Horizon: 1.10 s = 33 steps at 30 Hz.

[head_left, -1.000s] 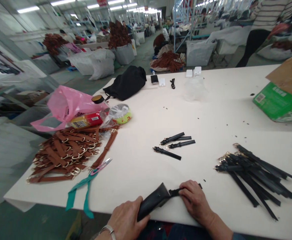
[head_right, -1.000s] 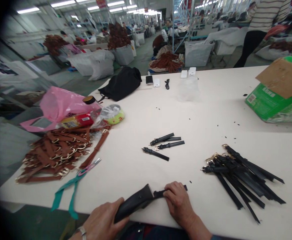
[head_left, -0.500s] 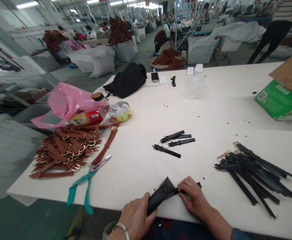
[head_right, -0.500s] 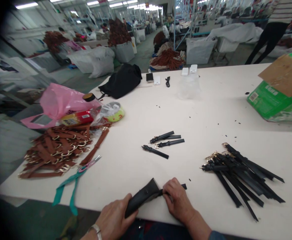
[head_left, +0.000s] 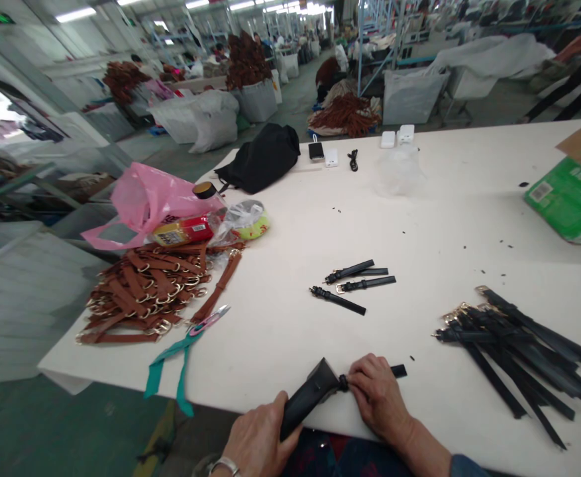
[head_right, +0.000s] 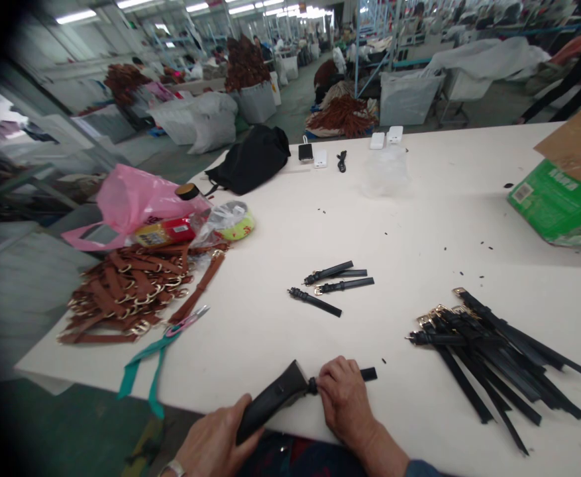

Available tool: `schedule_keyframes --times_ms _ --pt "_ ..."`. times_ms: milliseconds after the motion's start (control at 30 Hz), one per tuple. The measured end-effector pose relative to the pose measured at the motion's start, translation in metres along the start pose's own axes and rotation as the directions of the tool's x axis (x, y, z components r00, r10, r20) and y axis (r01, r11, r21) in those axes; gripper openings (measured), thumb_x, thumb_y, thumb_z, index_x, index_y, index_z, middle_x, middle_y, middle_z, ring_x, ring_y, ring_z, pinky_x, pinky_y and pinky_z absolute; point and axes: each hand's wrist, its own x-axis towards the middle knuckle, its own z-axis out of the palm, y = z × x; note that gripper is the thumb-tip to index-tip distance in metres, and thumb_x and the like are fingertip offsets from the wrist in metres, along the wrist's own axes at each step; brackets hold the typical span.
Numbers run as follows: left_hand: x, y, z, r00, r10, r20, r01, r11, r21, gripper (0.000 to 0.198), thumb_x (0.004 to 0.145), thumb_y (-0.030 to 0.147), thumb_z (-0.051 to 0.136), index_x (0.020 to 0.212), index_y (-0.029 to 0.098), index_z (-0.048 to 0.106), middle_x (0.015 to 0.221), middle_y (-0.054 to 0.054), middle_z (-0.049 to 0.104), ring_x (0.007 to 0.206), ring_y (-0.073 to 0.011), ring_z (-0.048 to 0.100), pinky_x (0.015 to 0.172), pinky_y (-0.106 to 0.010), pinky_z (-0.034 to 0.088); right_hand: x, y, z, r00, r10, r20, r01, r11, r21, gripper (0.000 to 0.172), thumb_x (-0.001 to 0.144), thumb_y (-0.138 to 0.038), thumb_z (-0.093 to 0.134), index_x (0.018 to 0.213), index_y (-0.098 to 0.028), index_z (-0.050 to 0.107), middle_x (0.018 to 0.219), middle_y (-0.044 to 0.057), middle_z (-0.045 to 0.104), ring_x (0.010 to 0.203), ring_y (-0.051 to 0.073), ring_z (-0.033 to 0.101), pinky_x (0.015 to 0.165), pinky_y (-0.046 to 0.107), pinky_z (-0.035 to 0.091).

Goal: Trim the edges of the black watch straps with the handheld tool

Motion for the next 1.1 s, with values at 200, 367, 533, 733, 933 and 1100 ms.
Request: schedule_keyframes --times_ms 200,367,533,733,933,1100 --pt "0.001 -0.003 0.004 0.999 0.024 -0.046 -0.025 1.000 -0.020 0.042 0.078 0.042 0.037 0.112 0.020 0.046 0.089 -0.008 0.065 0.085 -0.0255 0.059 0.073 -0.036 0.043 0.006 -0.009 -0.011 0.991 0.074 0.115 -0.083 0.993 0.079 0.009 0.079 -0.013 0.043 0.077 -0.017 0.051 0.087 0.005 0.054 0.083 0.019 0.045 0.075 0.038 0.034" --pt "0.003 -0.006 0.009 0.997 0.018 -0.076 -0.019 1.000 -0.015 0.040 0.078 0.043 0.037 0.111 0.021 0.047 0.087 -0.007 0.065 0.083 -0.0236 0.059 0.071 -0.034 0.042 0.022 -0.014 -0.022 0.965 0.166 0.201 -0.239 0.873 0.426 0.019 0.084 -0.024 0.041 0.067 -0.018 0.048 0.082 0.002 0.056 0.078 0.016 0.050 0.073 0.033 0.039" --pt "0.000 -0.006 0.005 0.998 0.020 -0.058 -0.021 1.000 -0.014 0.040 0.078 0.044 0.037 0.109 0.022 0.047 0.087 -0.007 0.064 0.082 -0.0228 0.059 0.070 -0.033 0.041 0.023 -0.005 -0.021 0.954 0.284 0.093 -0.296 0.851 0.433 0.016 0.084 -0.027 0.042 0.080 -0.019 0.055 0.076 0.003 0.056 0.074 0.016 0.052 0.067 0.030 0.042" --pt "-0.008 -0.010 0.005 0.999 0.041 -0.032 -0.041 0.999 -0.002 0.038 0.078 0.043 0.037 0.109 0.023 0.047 0.092 -0.006 0.064 0.088 -0.0246 0.058 0.074 -0.036 0.042 -0.002 0.012 -0.021 0.999 0.000 0.054 -0.006 0.995 0.100 0.019 0.078 -0.017 0.049 0.094 -0.023 0.057 0.089 0.007 0.055 0.085 0.021 0.049 0.072 0.038 0.042" --pt "-0.006 -0.003 0.009 0.995 0.096 -0.009 -0.095 0.993 0.070 0.045 0.079 0.040 0.037 0.120 0.021 0.040 0.104 -0.009 0.060 0.094 -0.0265 0.055 0.079 -0.042 0.041 -0.005 0.019 -0.016 0.999 -0.020 0.044 0.016 0.997 0.075 0.020 0.078 -0.016 0.049 0.095 -0.023 0.058 0.085 0.006 0.054 0.081 0.020 0.048 0.068 0.036 0.041" --pt "-0.004 0.009 -0.005 0.995 0.098 -0.003 -0.098 0.993 0.070 0.041 0.079 0.042 0.036 0.114 0.021 0.043 0.098 -0.010 0.062 0.092 -0.0278 0.057 0.078 -0.042 0.043 -0.005 0.020 -0.014 0.999 -0.002 0.035 0.000 0.998 0.066 0.019 0.079 -0.017 0.049 0.095 -0.023 0.058 0.084 0.006 0.054 0.080 0.019 0.047 0.068 0.037 0.040"
